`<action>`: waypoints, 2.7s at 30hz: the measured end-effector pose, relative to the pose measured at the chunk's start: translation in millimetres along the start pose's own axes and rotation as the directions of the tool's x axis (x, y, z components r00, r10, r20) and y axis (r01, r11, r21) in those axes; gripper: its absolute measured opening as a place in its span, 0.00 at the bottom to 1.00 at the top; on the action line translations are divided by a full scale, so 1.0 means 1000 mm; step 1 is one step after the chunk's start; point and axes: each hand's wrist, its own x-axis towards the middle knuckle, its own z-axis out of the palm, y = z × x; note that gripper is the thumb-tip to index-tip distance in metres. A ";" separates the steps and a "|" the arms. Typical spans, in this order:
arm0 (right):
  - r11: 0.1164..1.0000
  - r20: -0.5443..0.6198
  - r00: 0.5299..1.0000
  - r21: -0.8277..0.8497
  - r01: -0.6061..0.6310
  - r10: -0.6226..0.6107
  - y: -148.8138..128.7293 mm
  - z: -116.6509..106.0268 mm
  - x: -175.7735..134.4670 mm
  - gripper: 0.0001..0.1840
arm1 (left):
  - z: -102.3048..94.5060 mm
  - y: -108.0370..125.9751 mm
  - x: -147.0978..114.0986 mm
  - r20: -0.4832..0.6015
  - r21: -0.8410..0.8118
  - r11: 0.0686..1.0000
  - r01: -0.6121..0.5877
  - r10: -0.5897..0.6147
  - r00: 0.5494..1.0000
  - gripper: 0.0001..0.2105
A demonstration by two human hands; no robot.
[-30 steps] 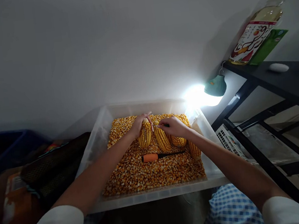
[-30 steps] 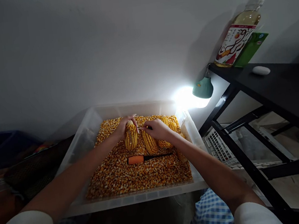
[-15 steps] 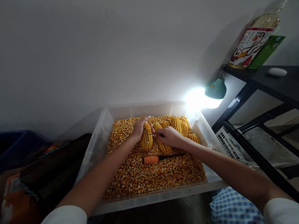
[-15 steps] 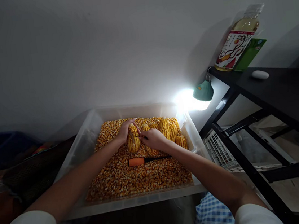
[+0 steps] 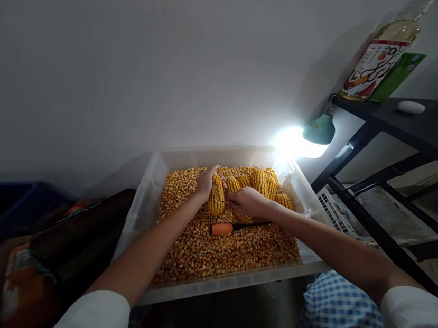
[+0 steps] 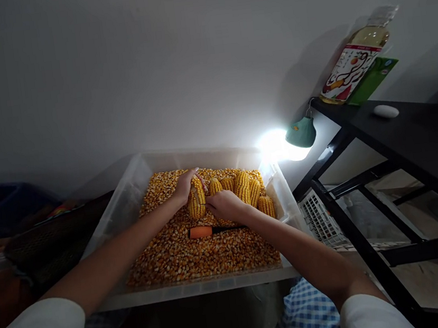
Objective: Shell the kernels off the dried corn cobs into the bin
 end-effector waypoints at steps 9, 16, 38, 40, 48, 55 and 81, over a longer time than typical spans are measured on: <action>0.999 0.060 0.998 -0.030 0.033 -0.032 -0.003 0.000 -0.002 0.21 | -0.004 -0.007 0.007 -0.130 0.013 1.000 0.016 -0.014 0.991 0.16; 0.997 0.056 0.998 -0.070 0.023 -0.019 -0.010 0.003 -0.001 0.20 | -0.013 -0.006 0.011 -0.212 -0.087 0.987 0.132 -0.148 0.966 0.16; 0.993 0.068 0.997 -0.106 0.052 -0.045 -0.012 0.003 0.000 0.17 | -0.013 0.000 0.008 -0.218 -0.126 0.976 0.175 -0.200 0.955 0.15; 0.993 0.072 0.996 -0.107 0.057 -0.049 -0.012 0.003 0.001 0.16 | -0.012 0.000 0.008 -0.219 -0.130 0.977 0.172 -0.197 0.956 0.15; 0.988 0.104 0.993 -0.140 0.064 -0.049 -0.018 0.011 0.002 0.10 | -0.006 0.000 0.007 -0.279 -0.115 0.981 0.159 -0.185 0.942 0.13; 0.993 0.048 0.997 -0.099 0.067 -0.062 -0.019 0.023 0.001 0.10 | -0.006 -0.001 0.007 -0.287 -0.111 0.980 0.167 -0.192 0.938 0.14; 0.997 0.054 0.997 -0.053 0.061 -0.058 -0.024 0.036 0.007 0.14 | 0.001 -0.010 0.004 -0.261 0.009 0.987 0.161 -0.153 0.953 0.12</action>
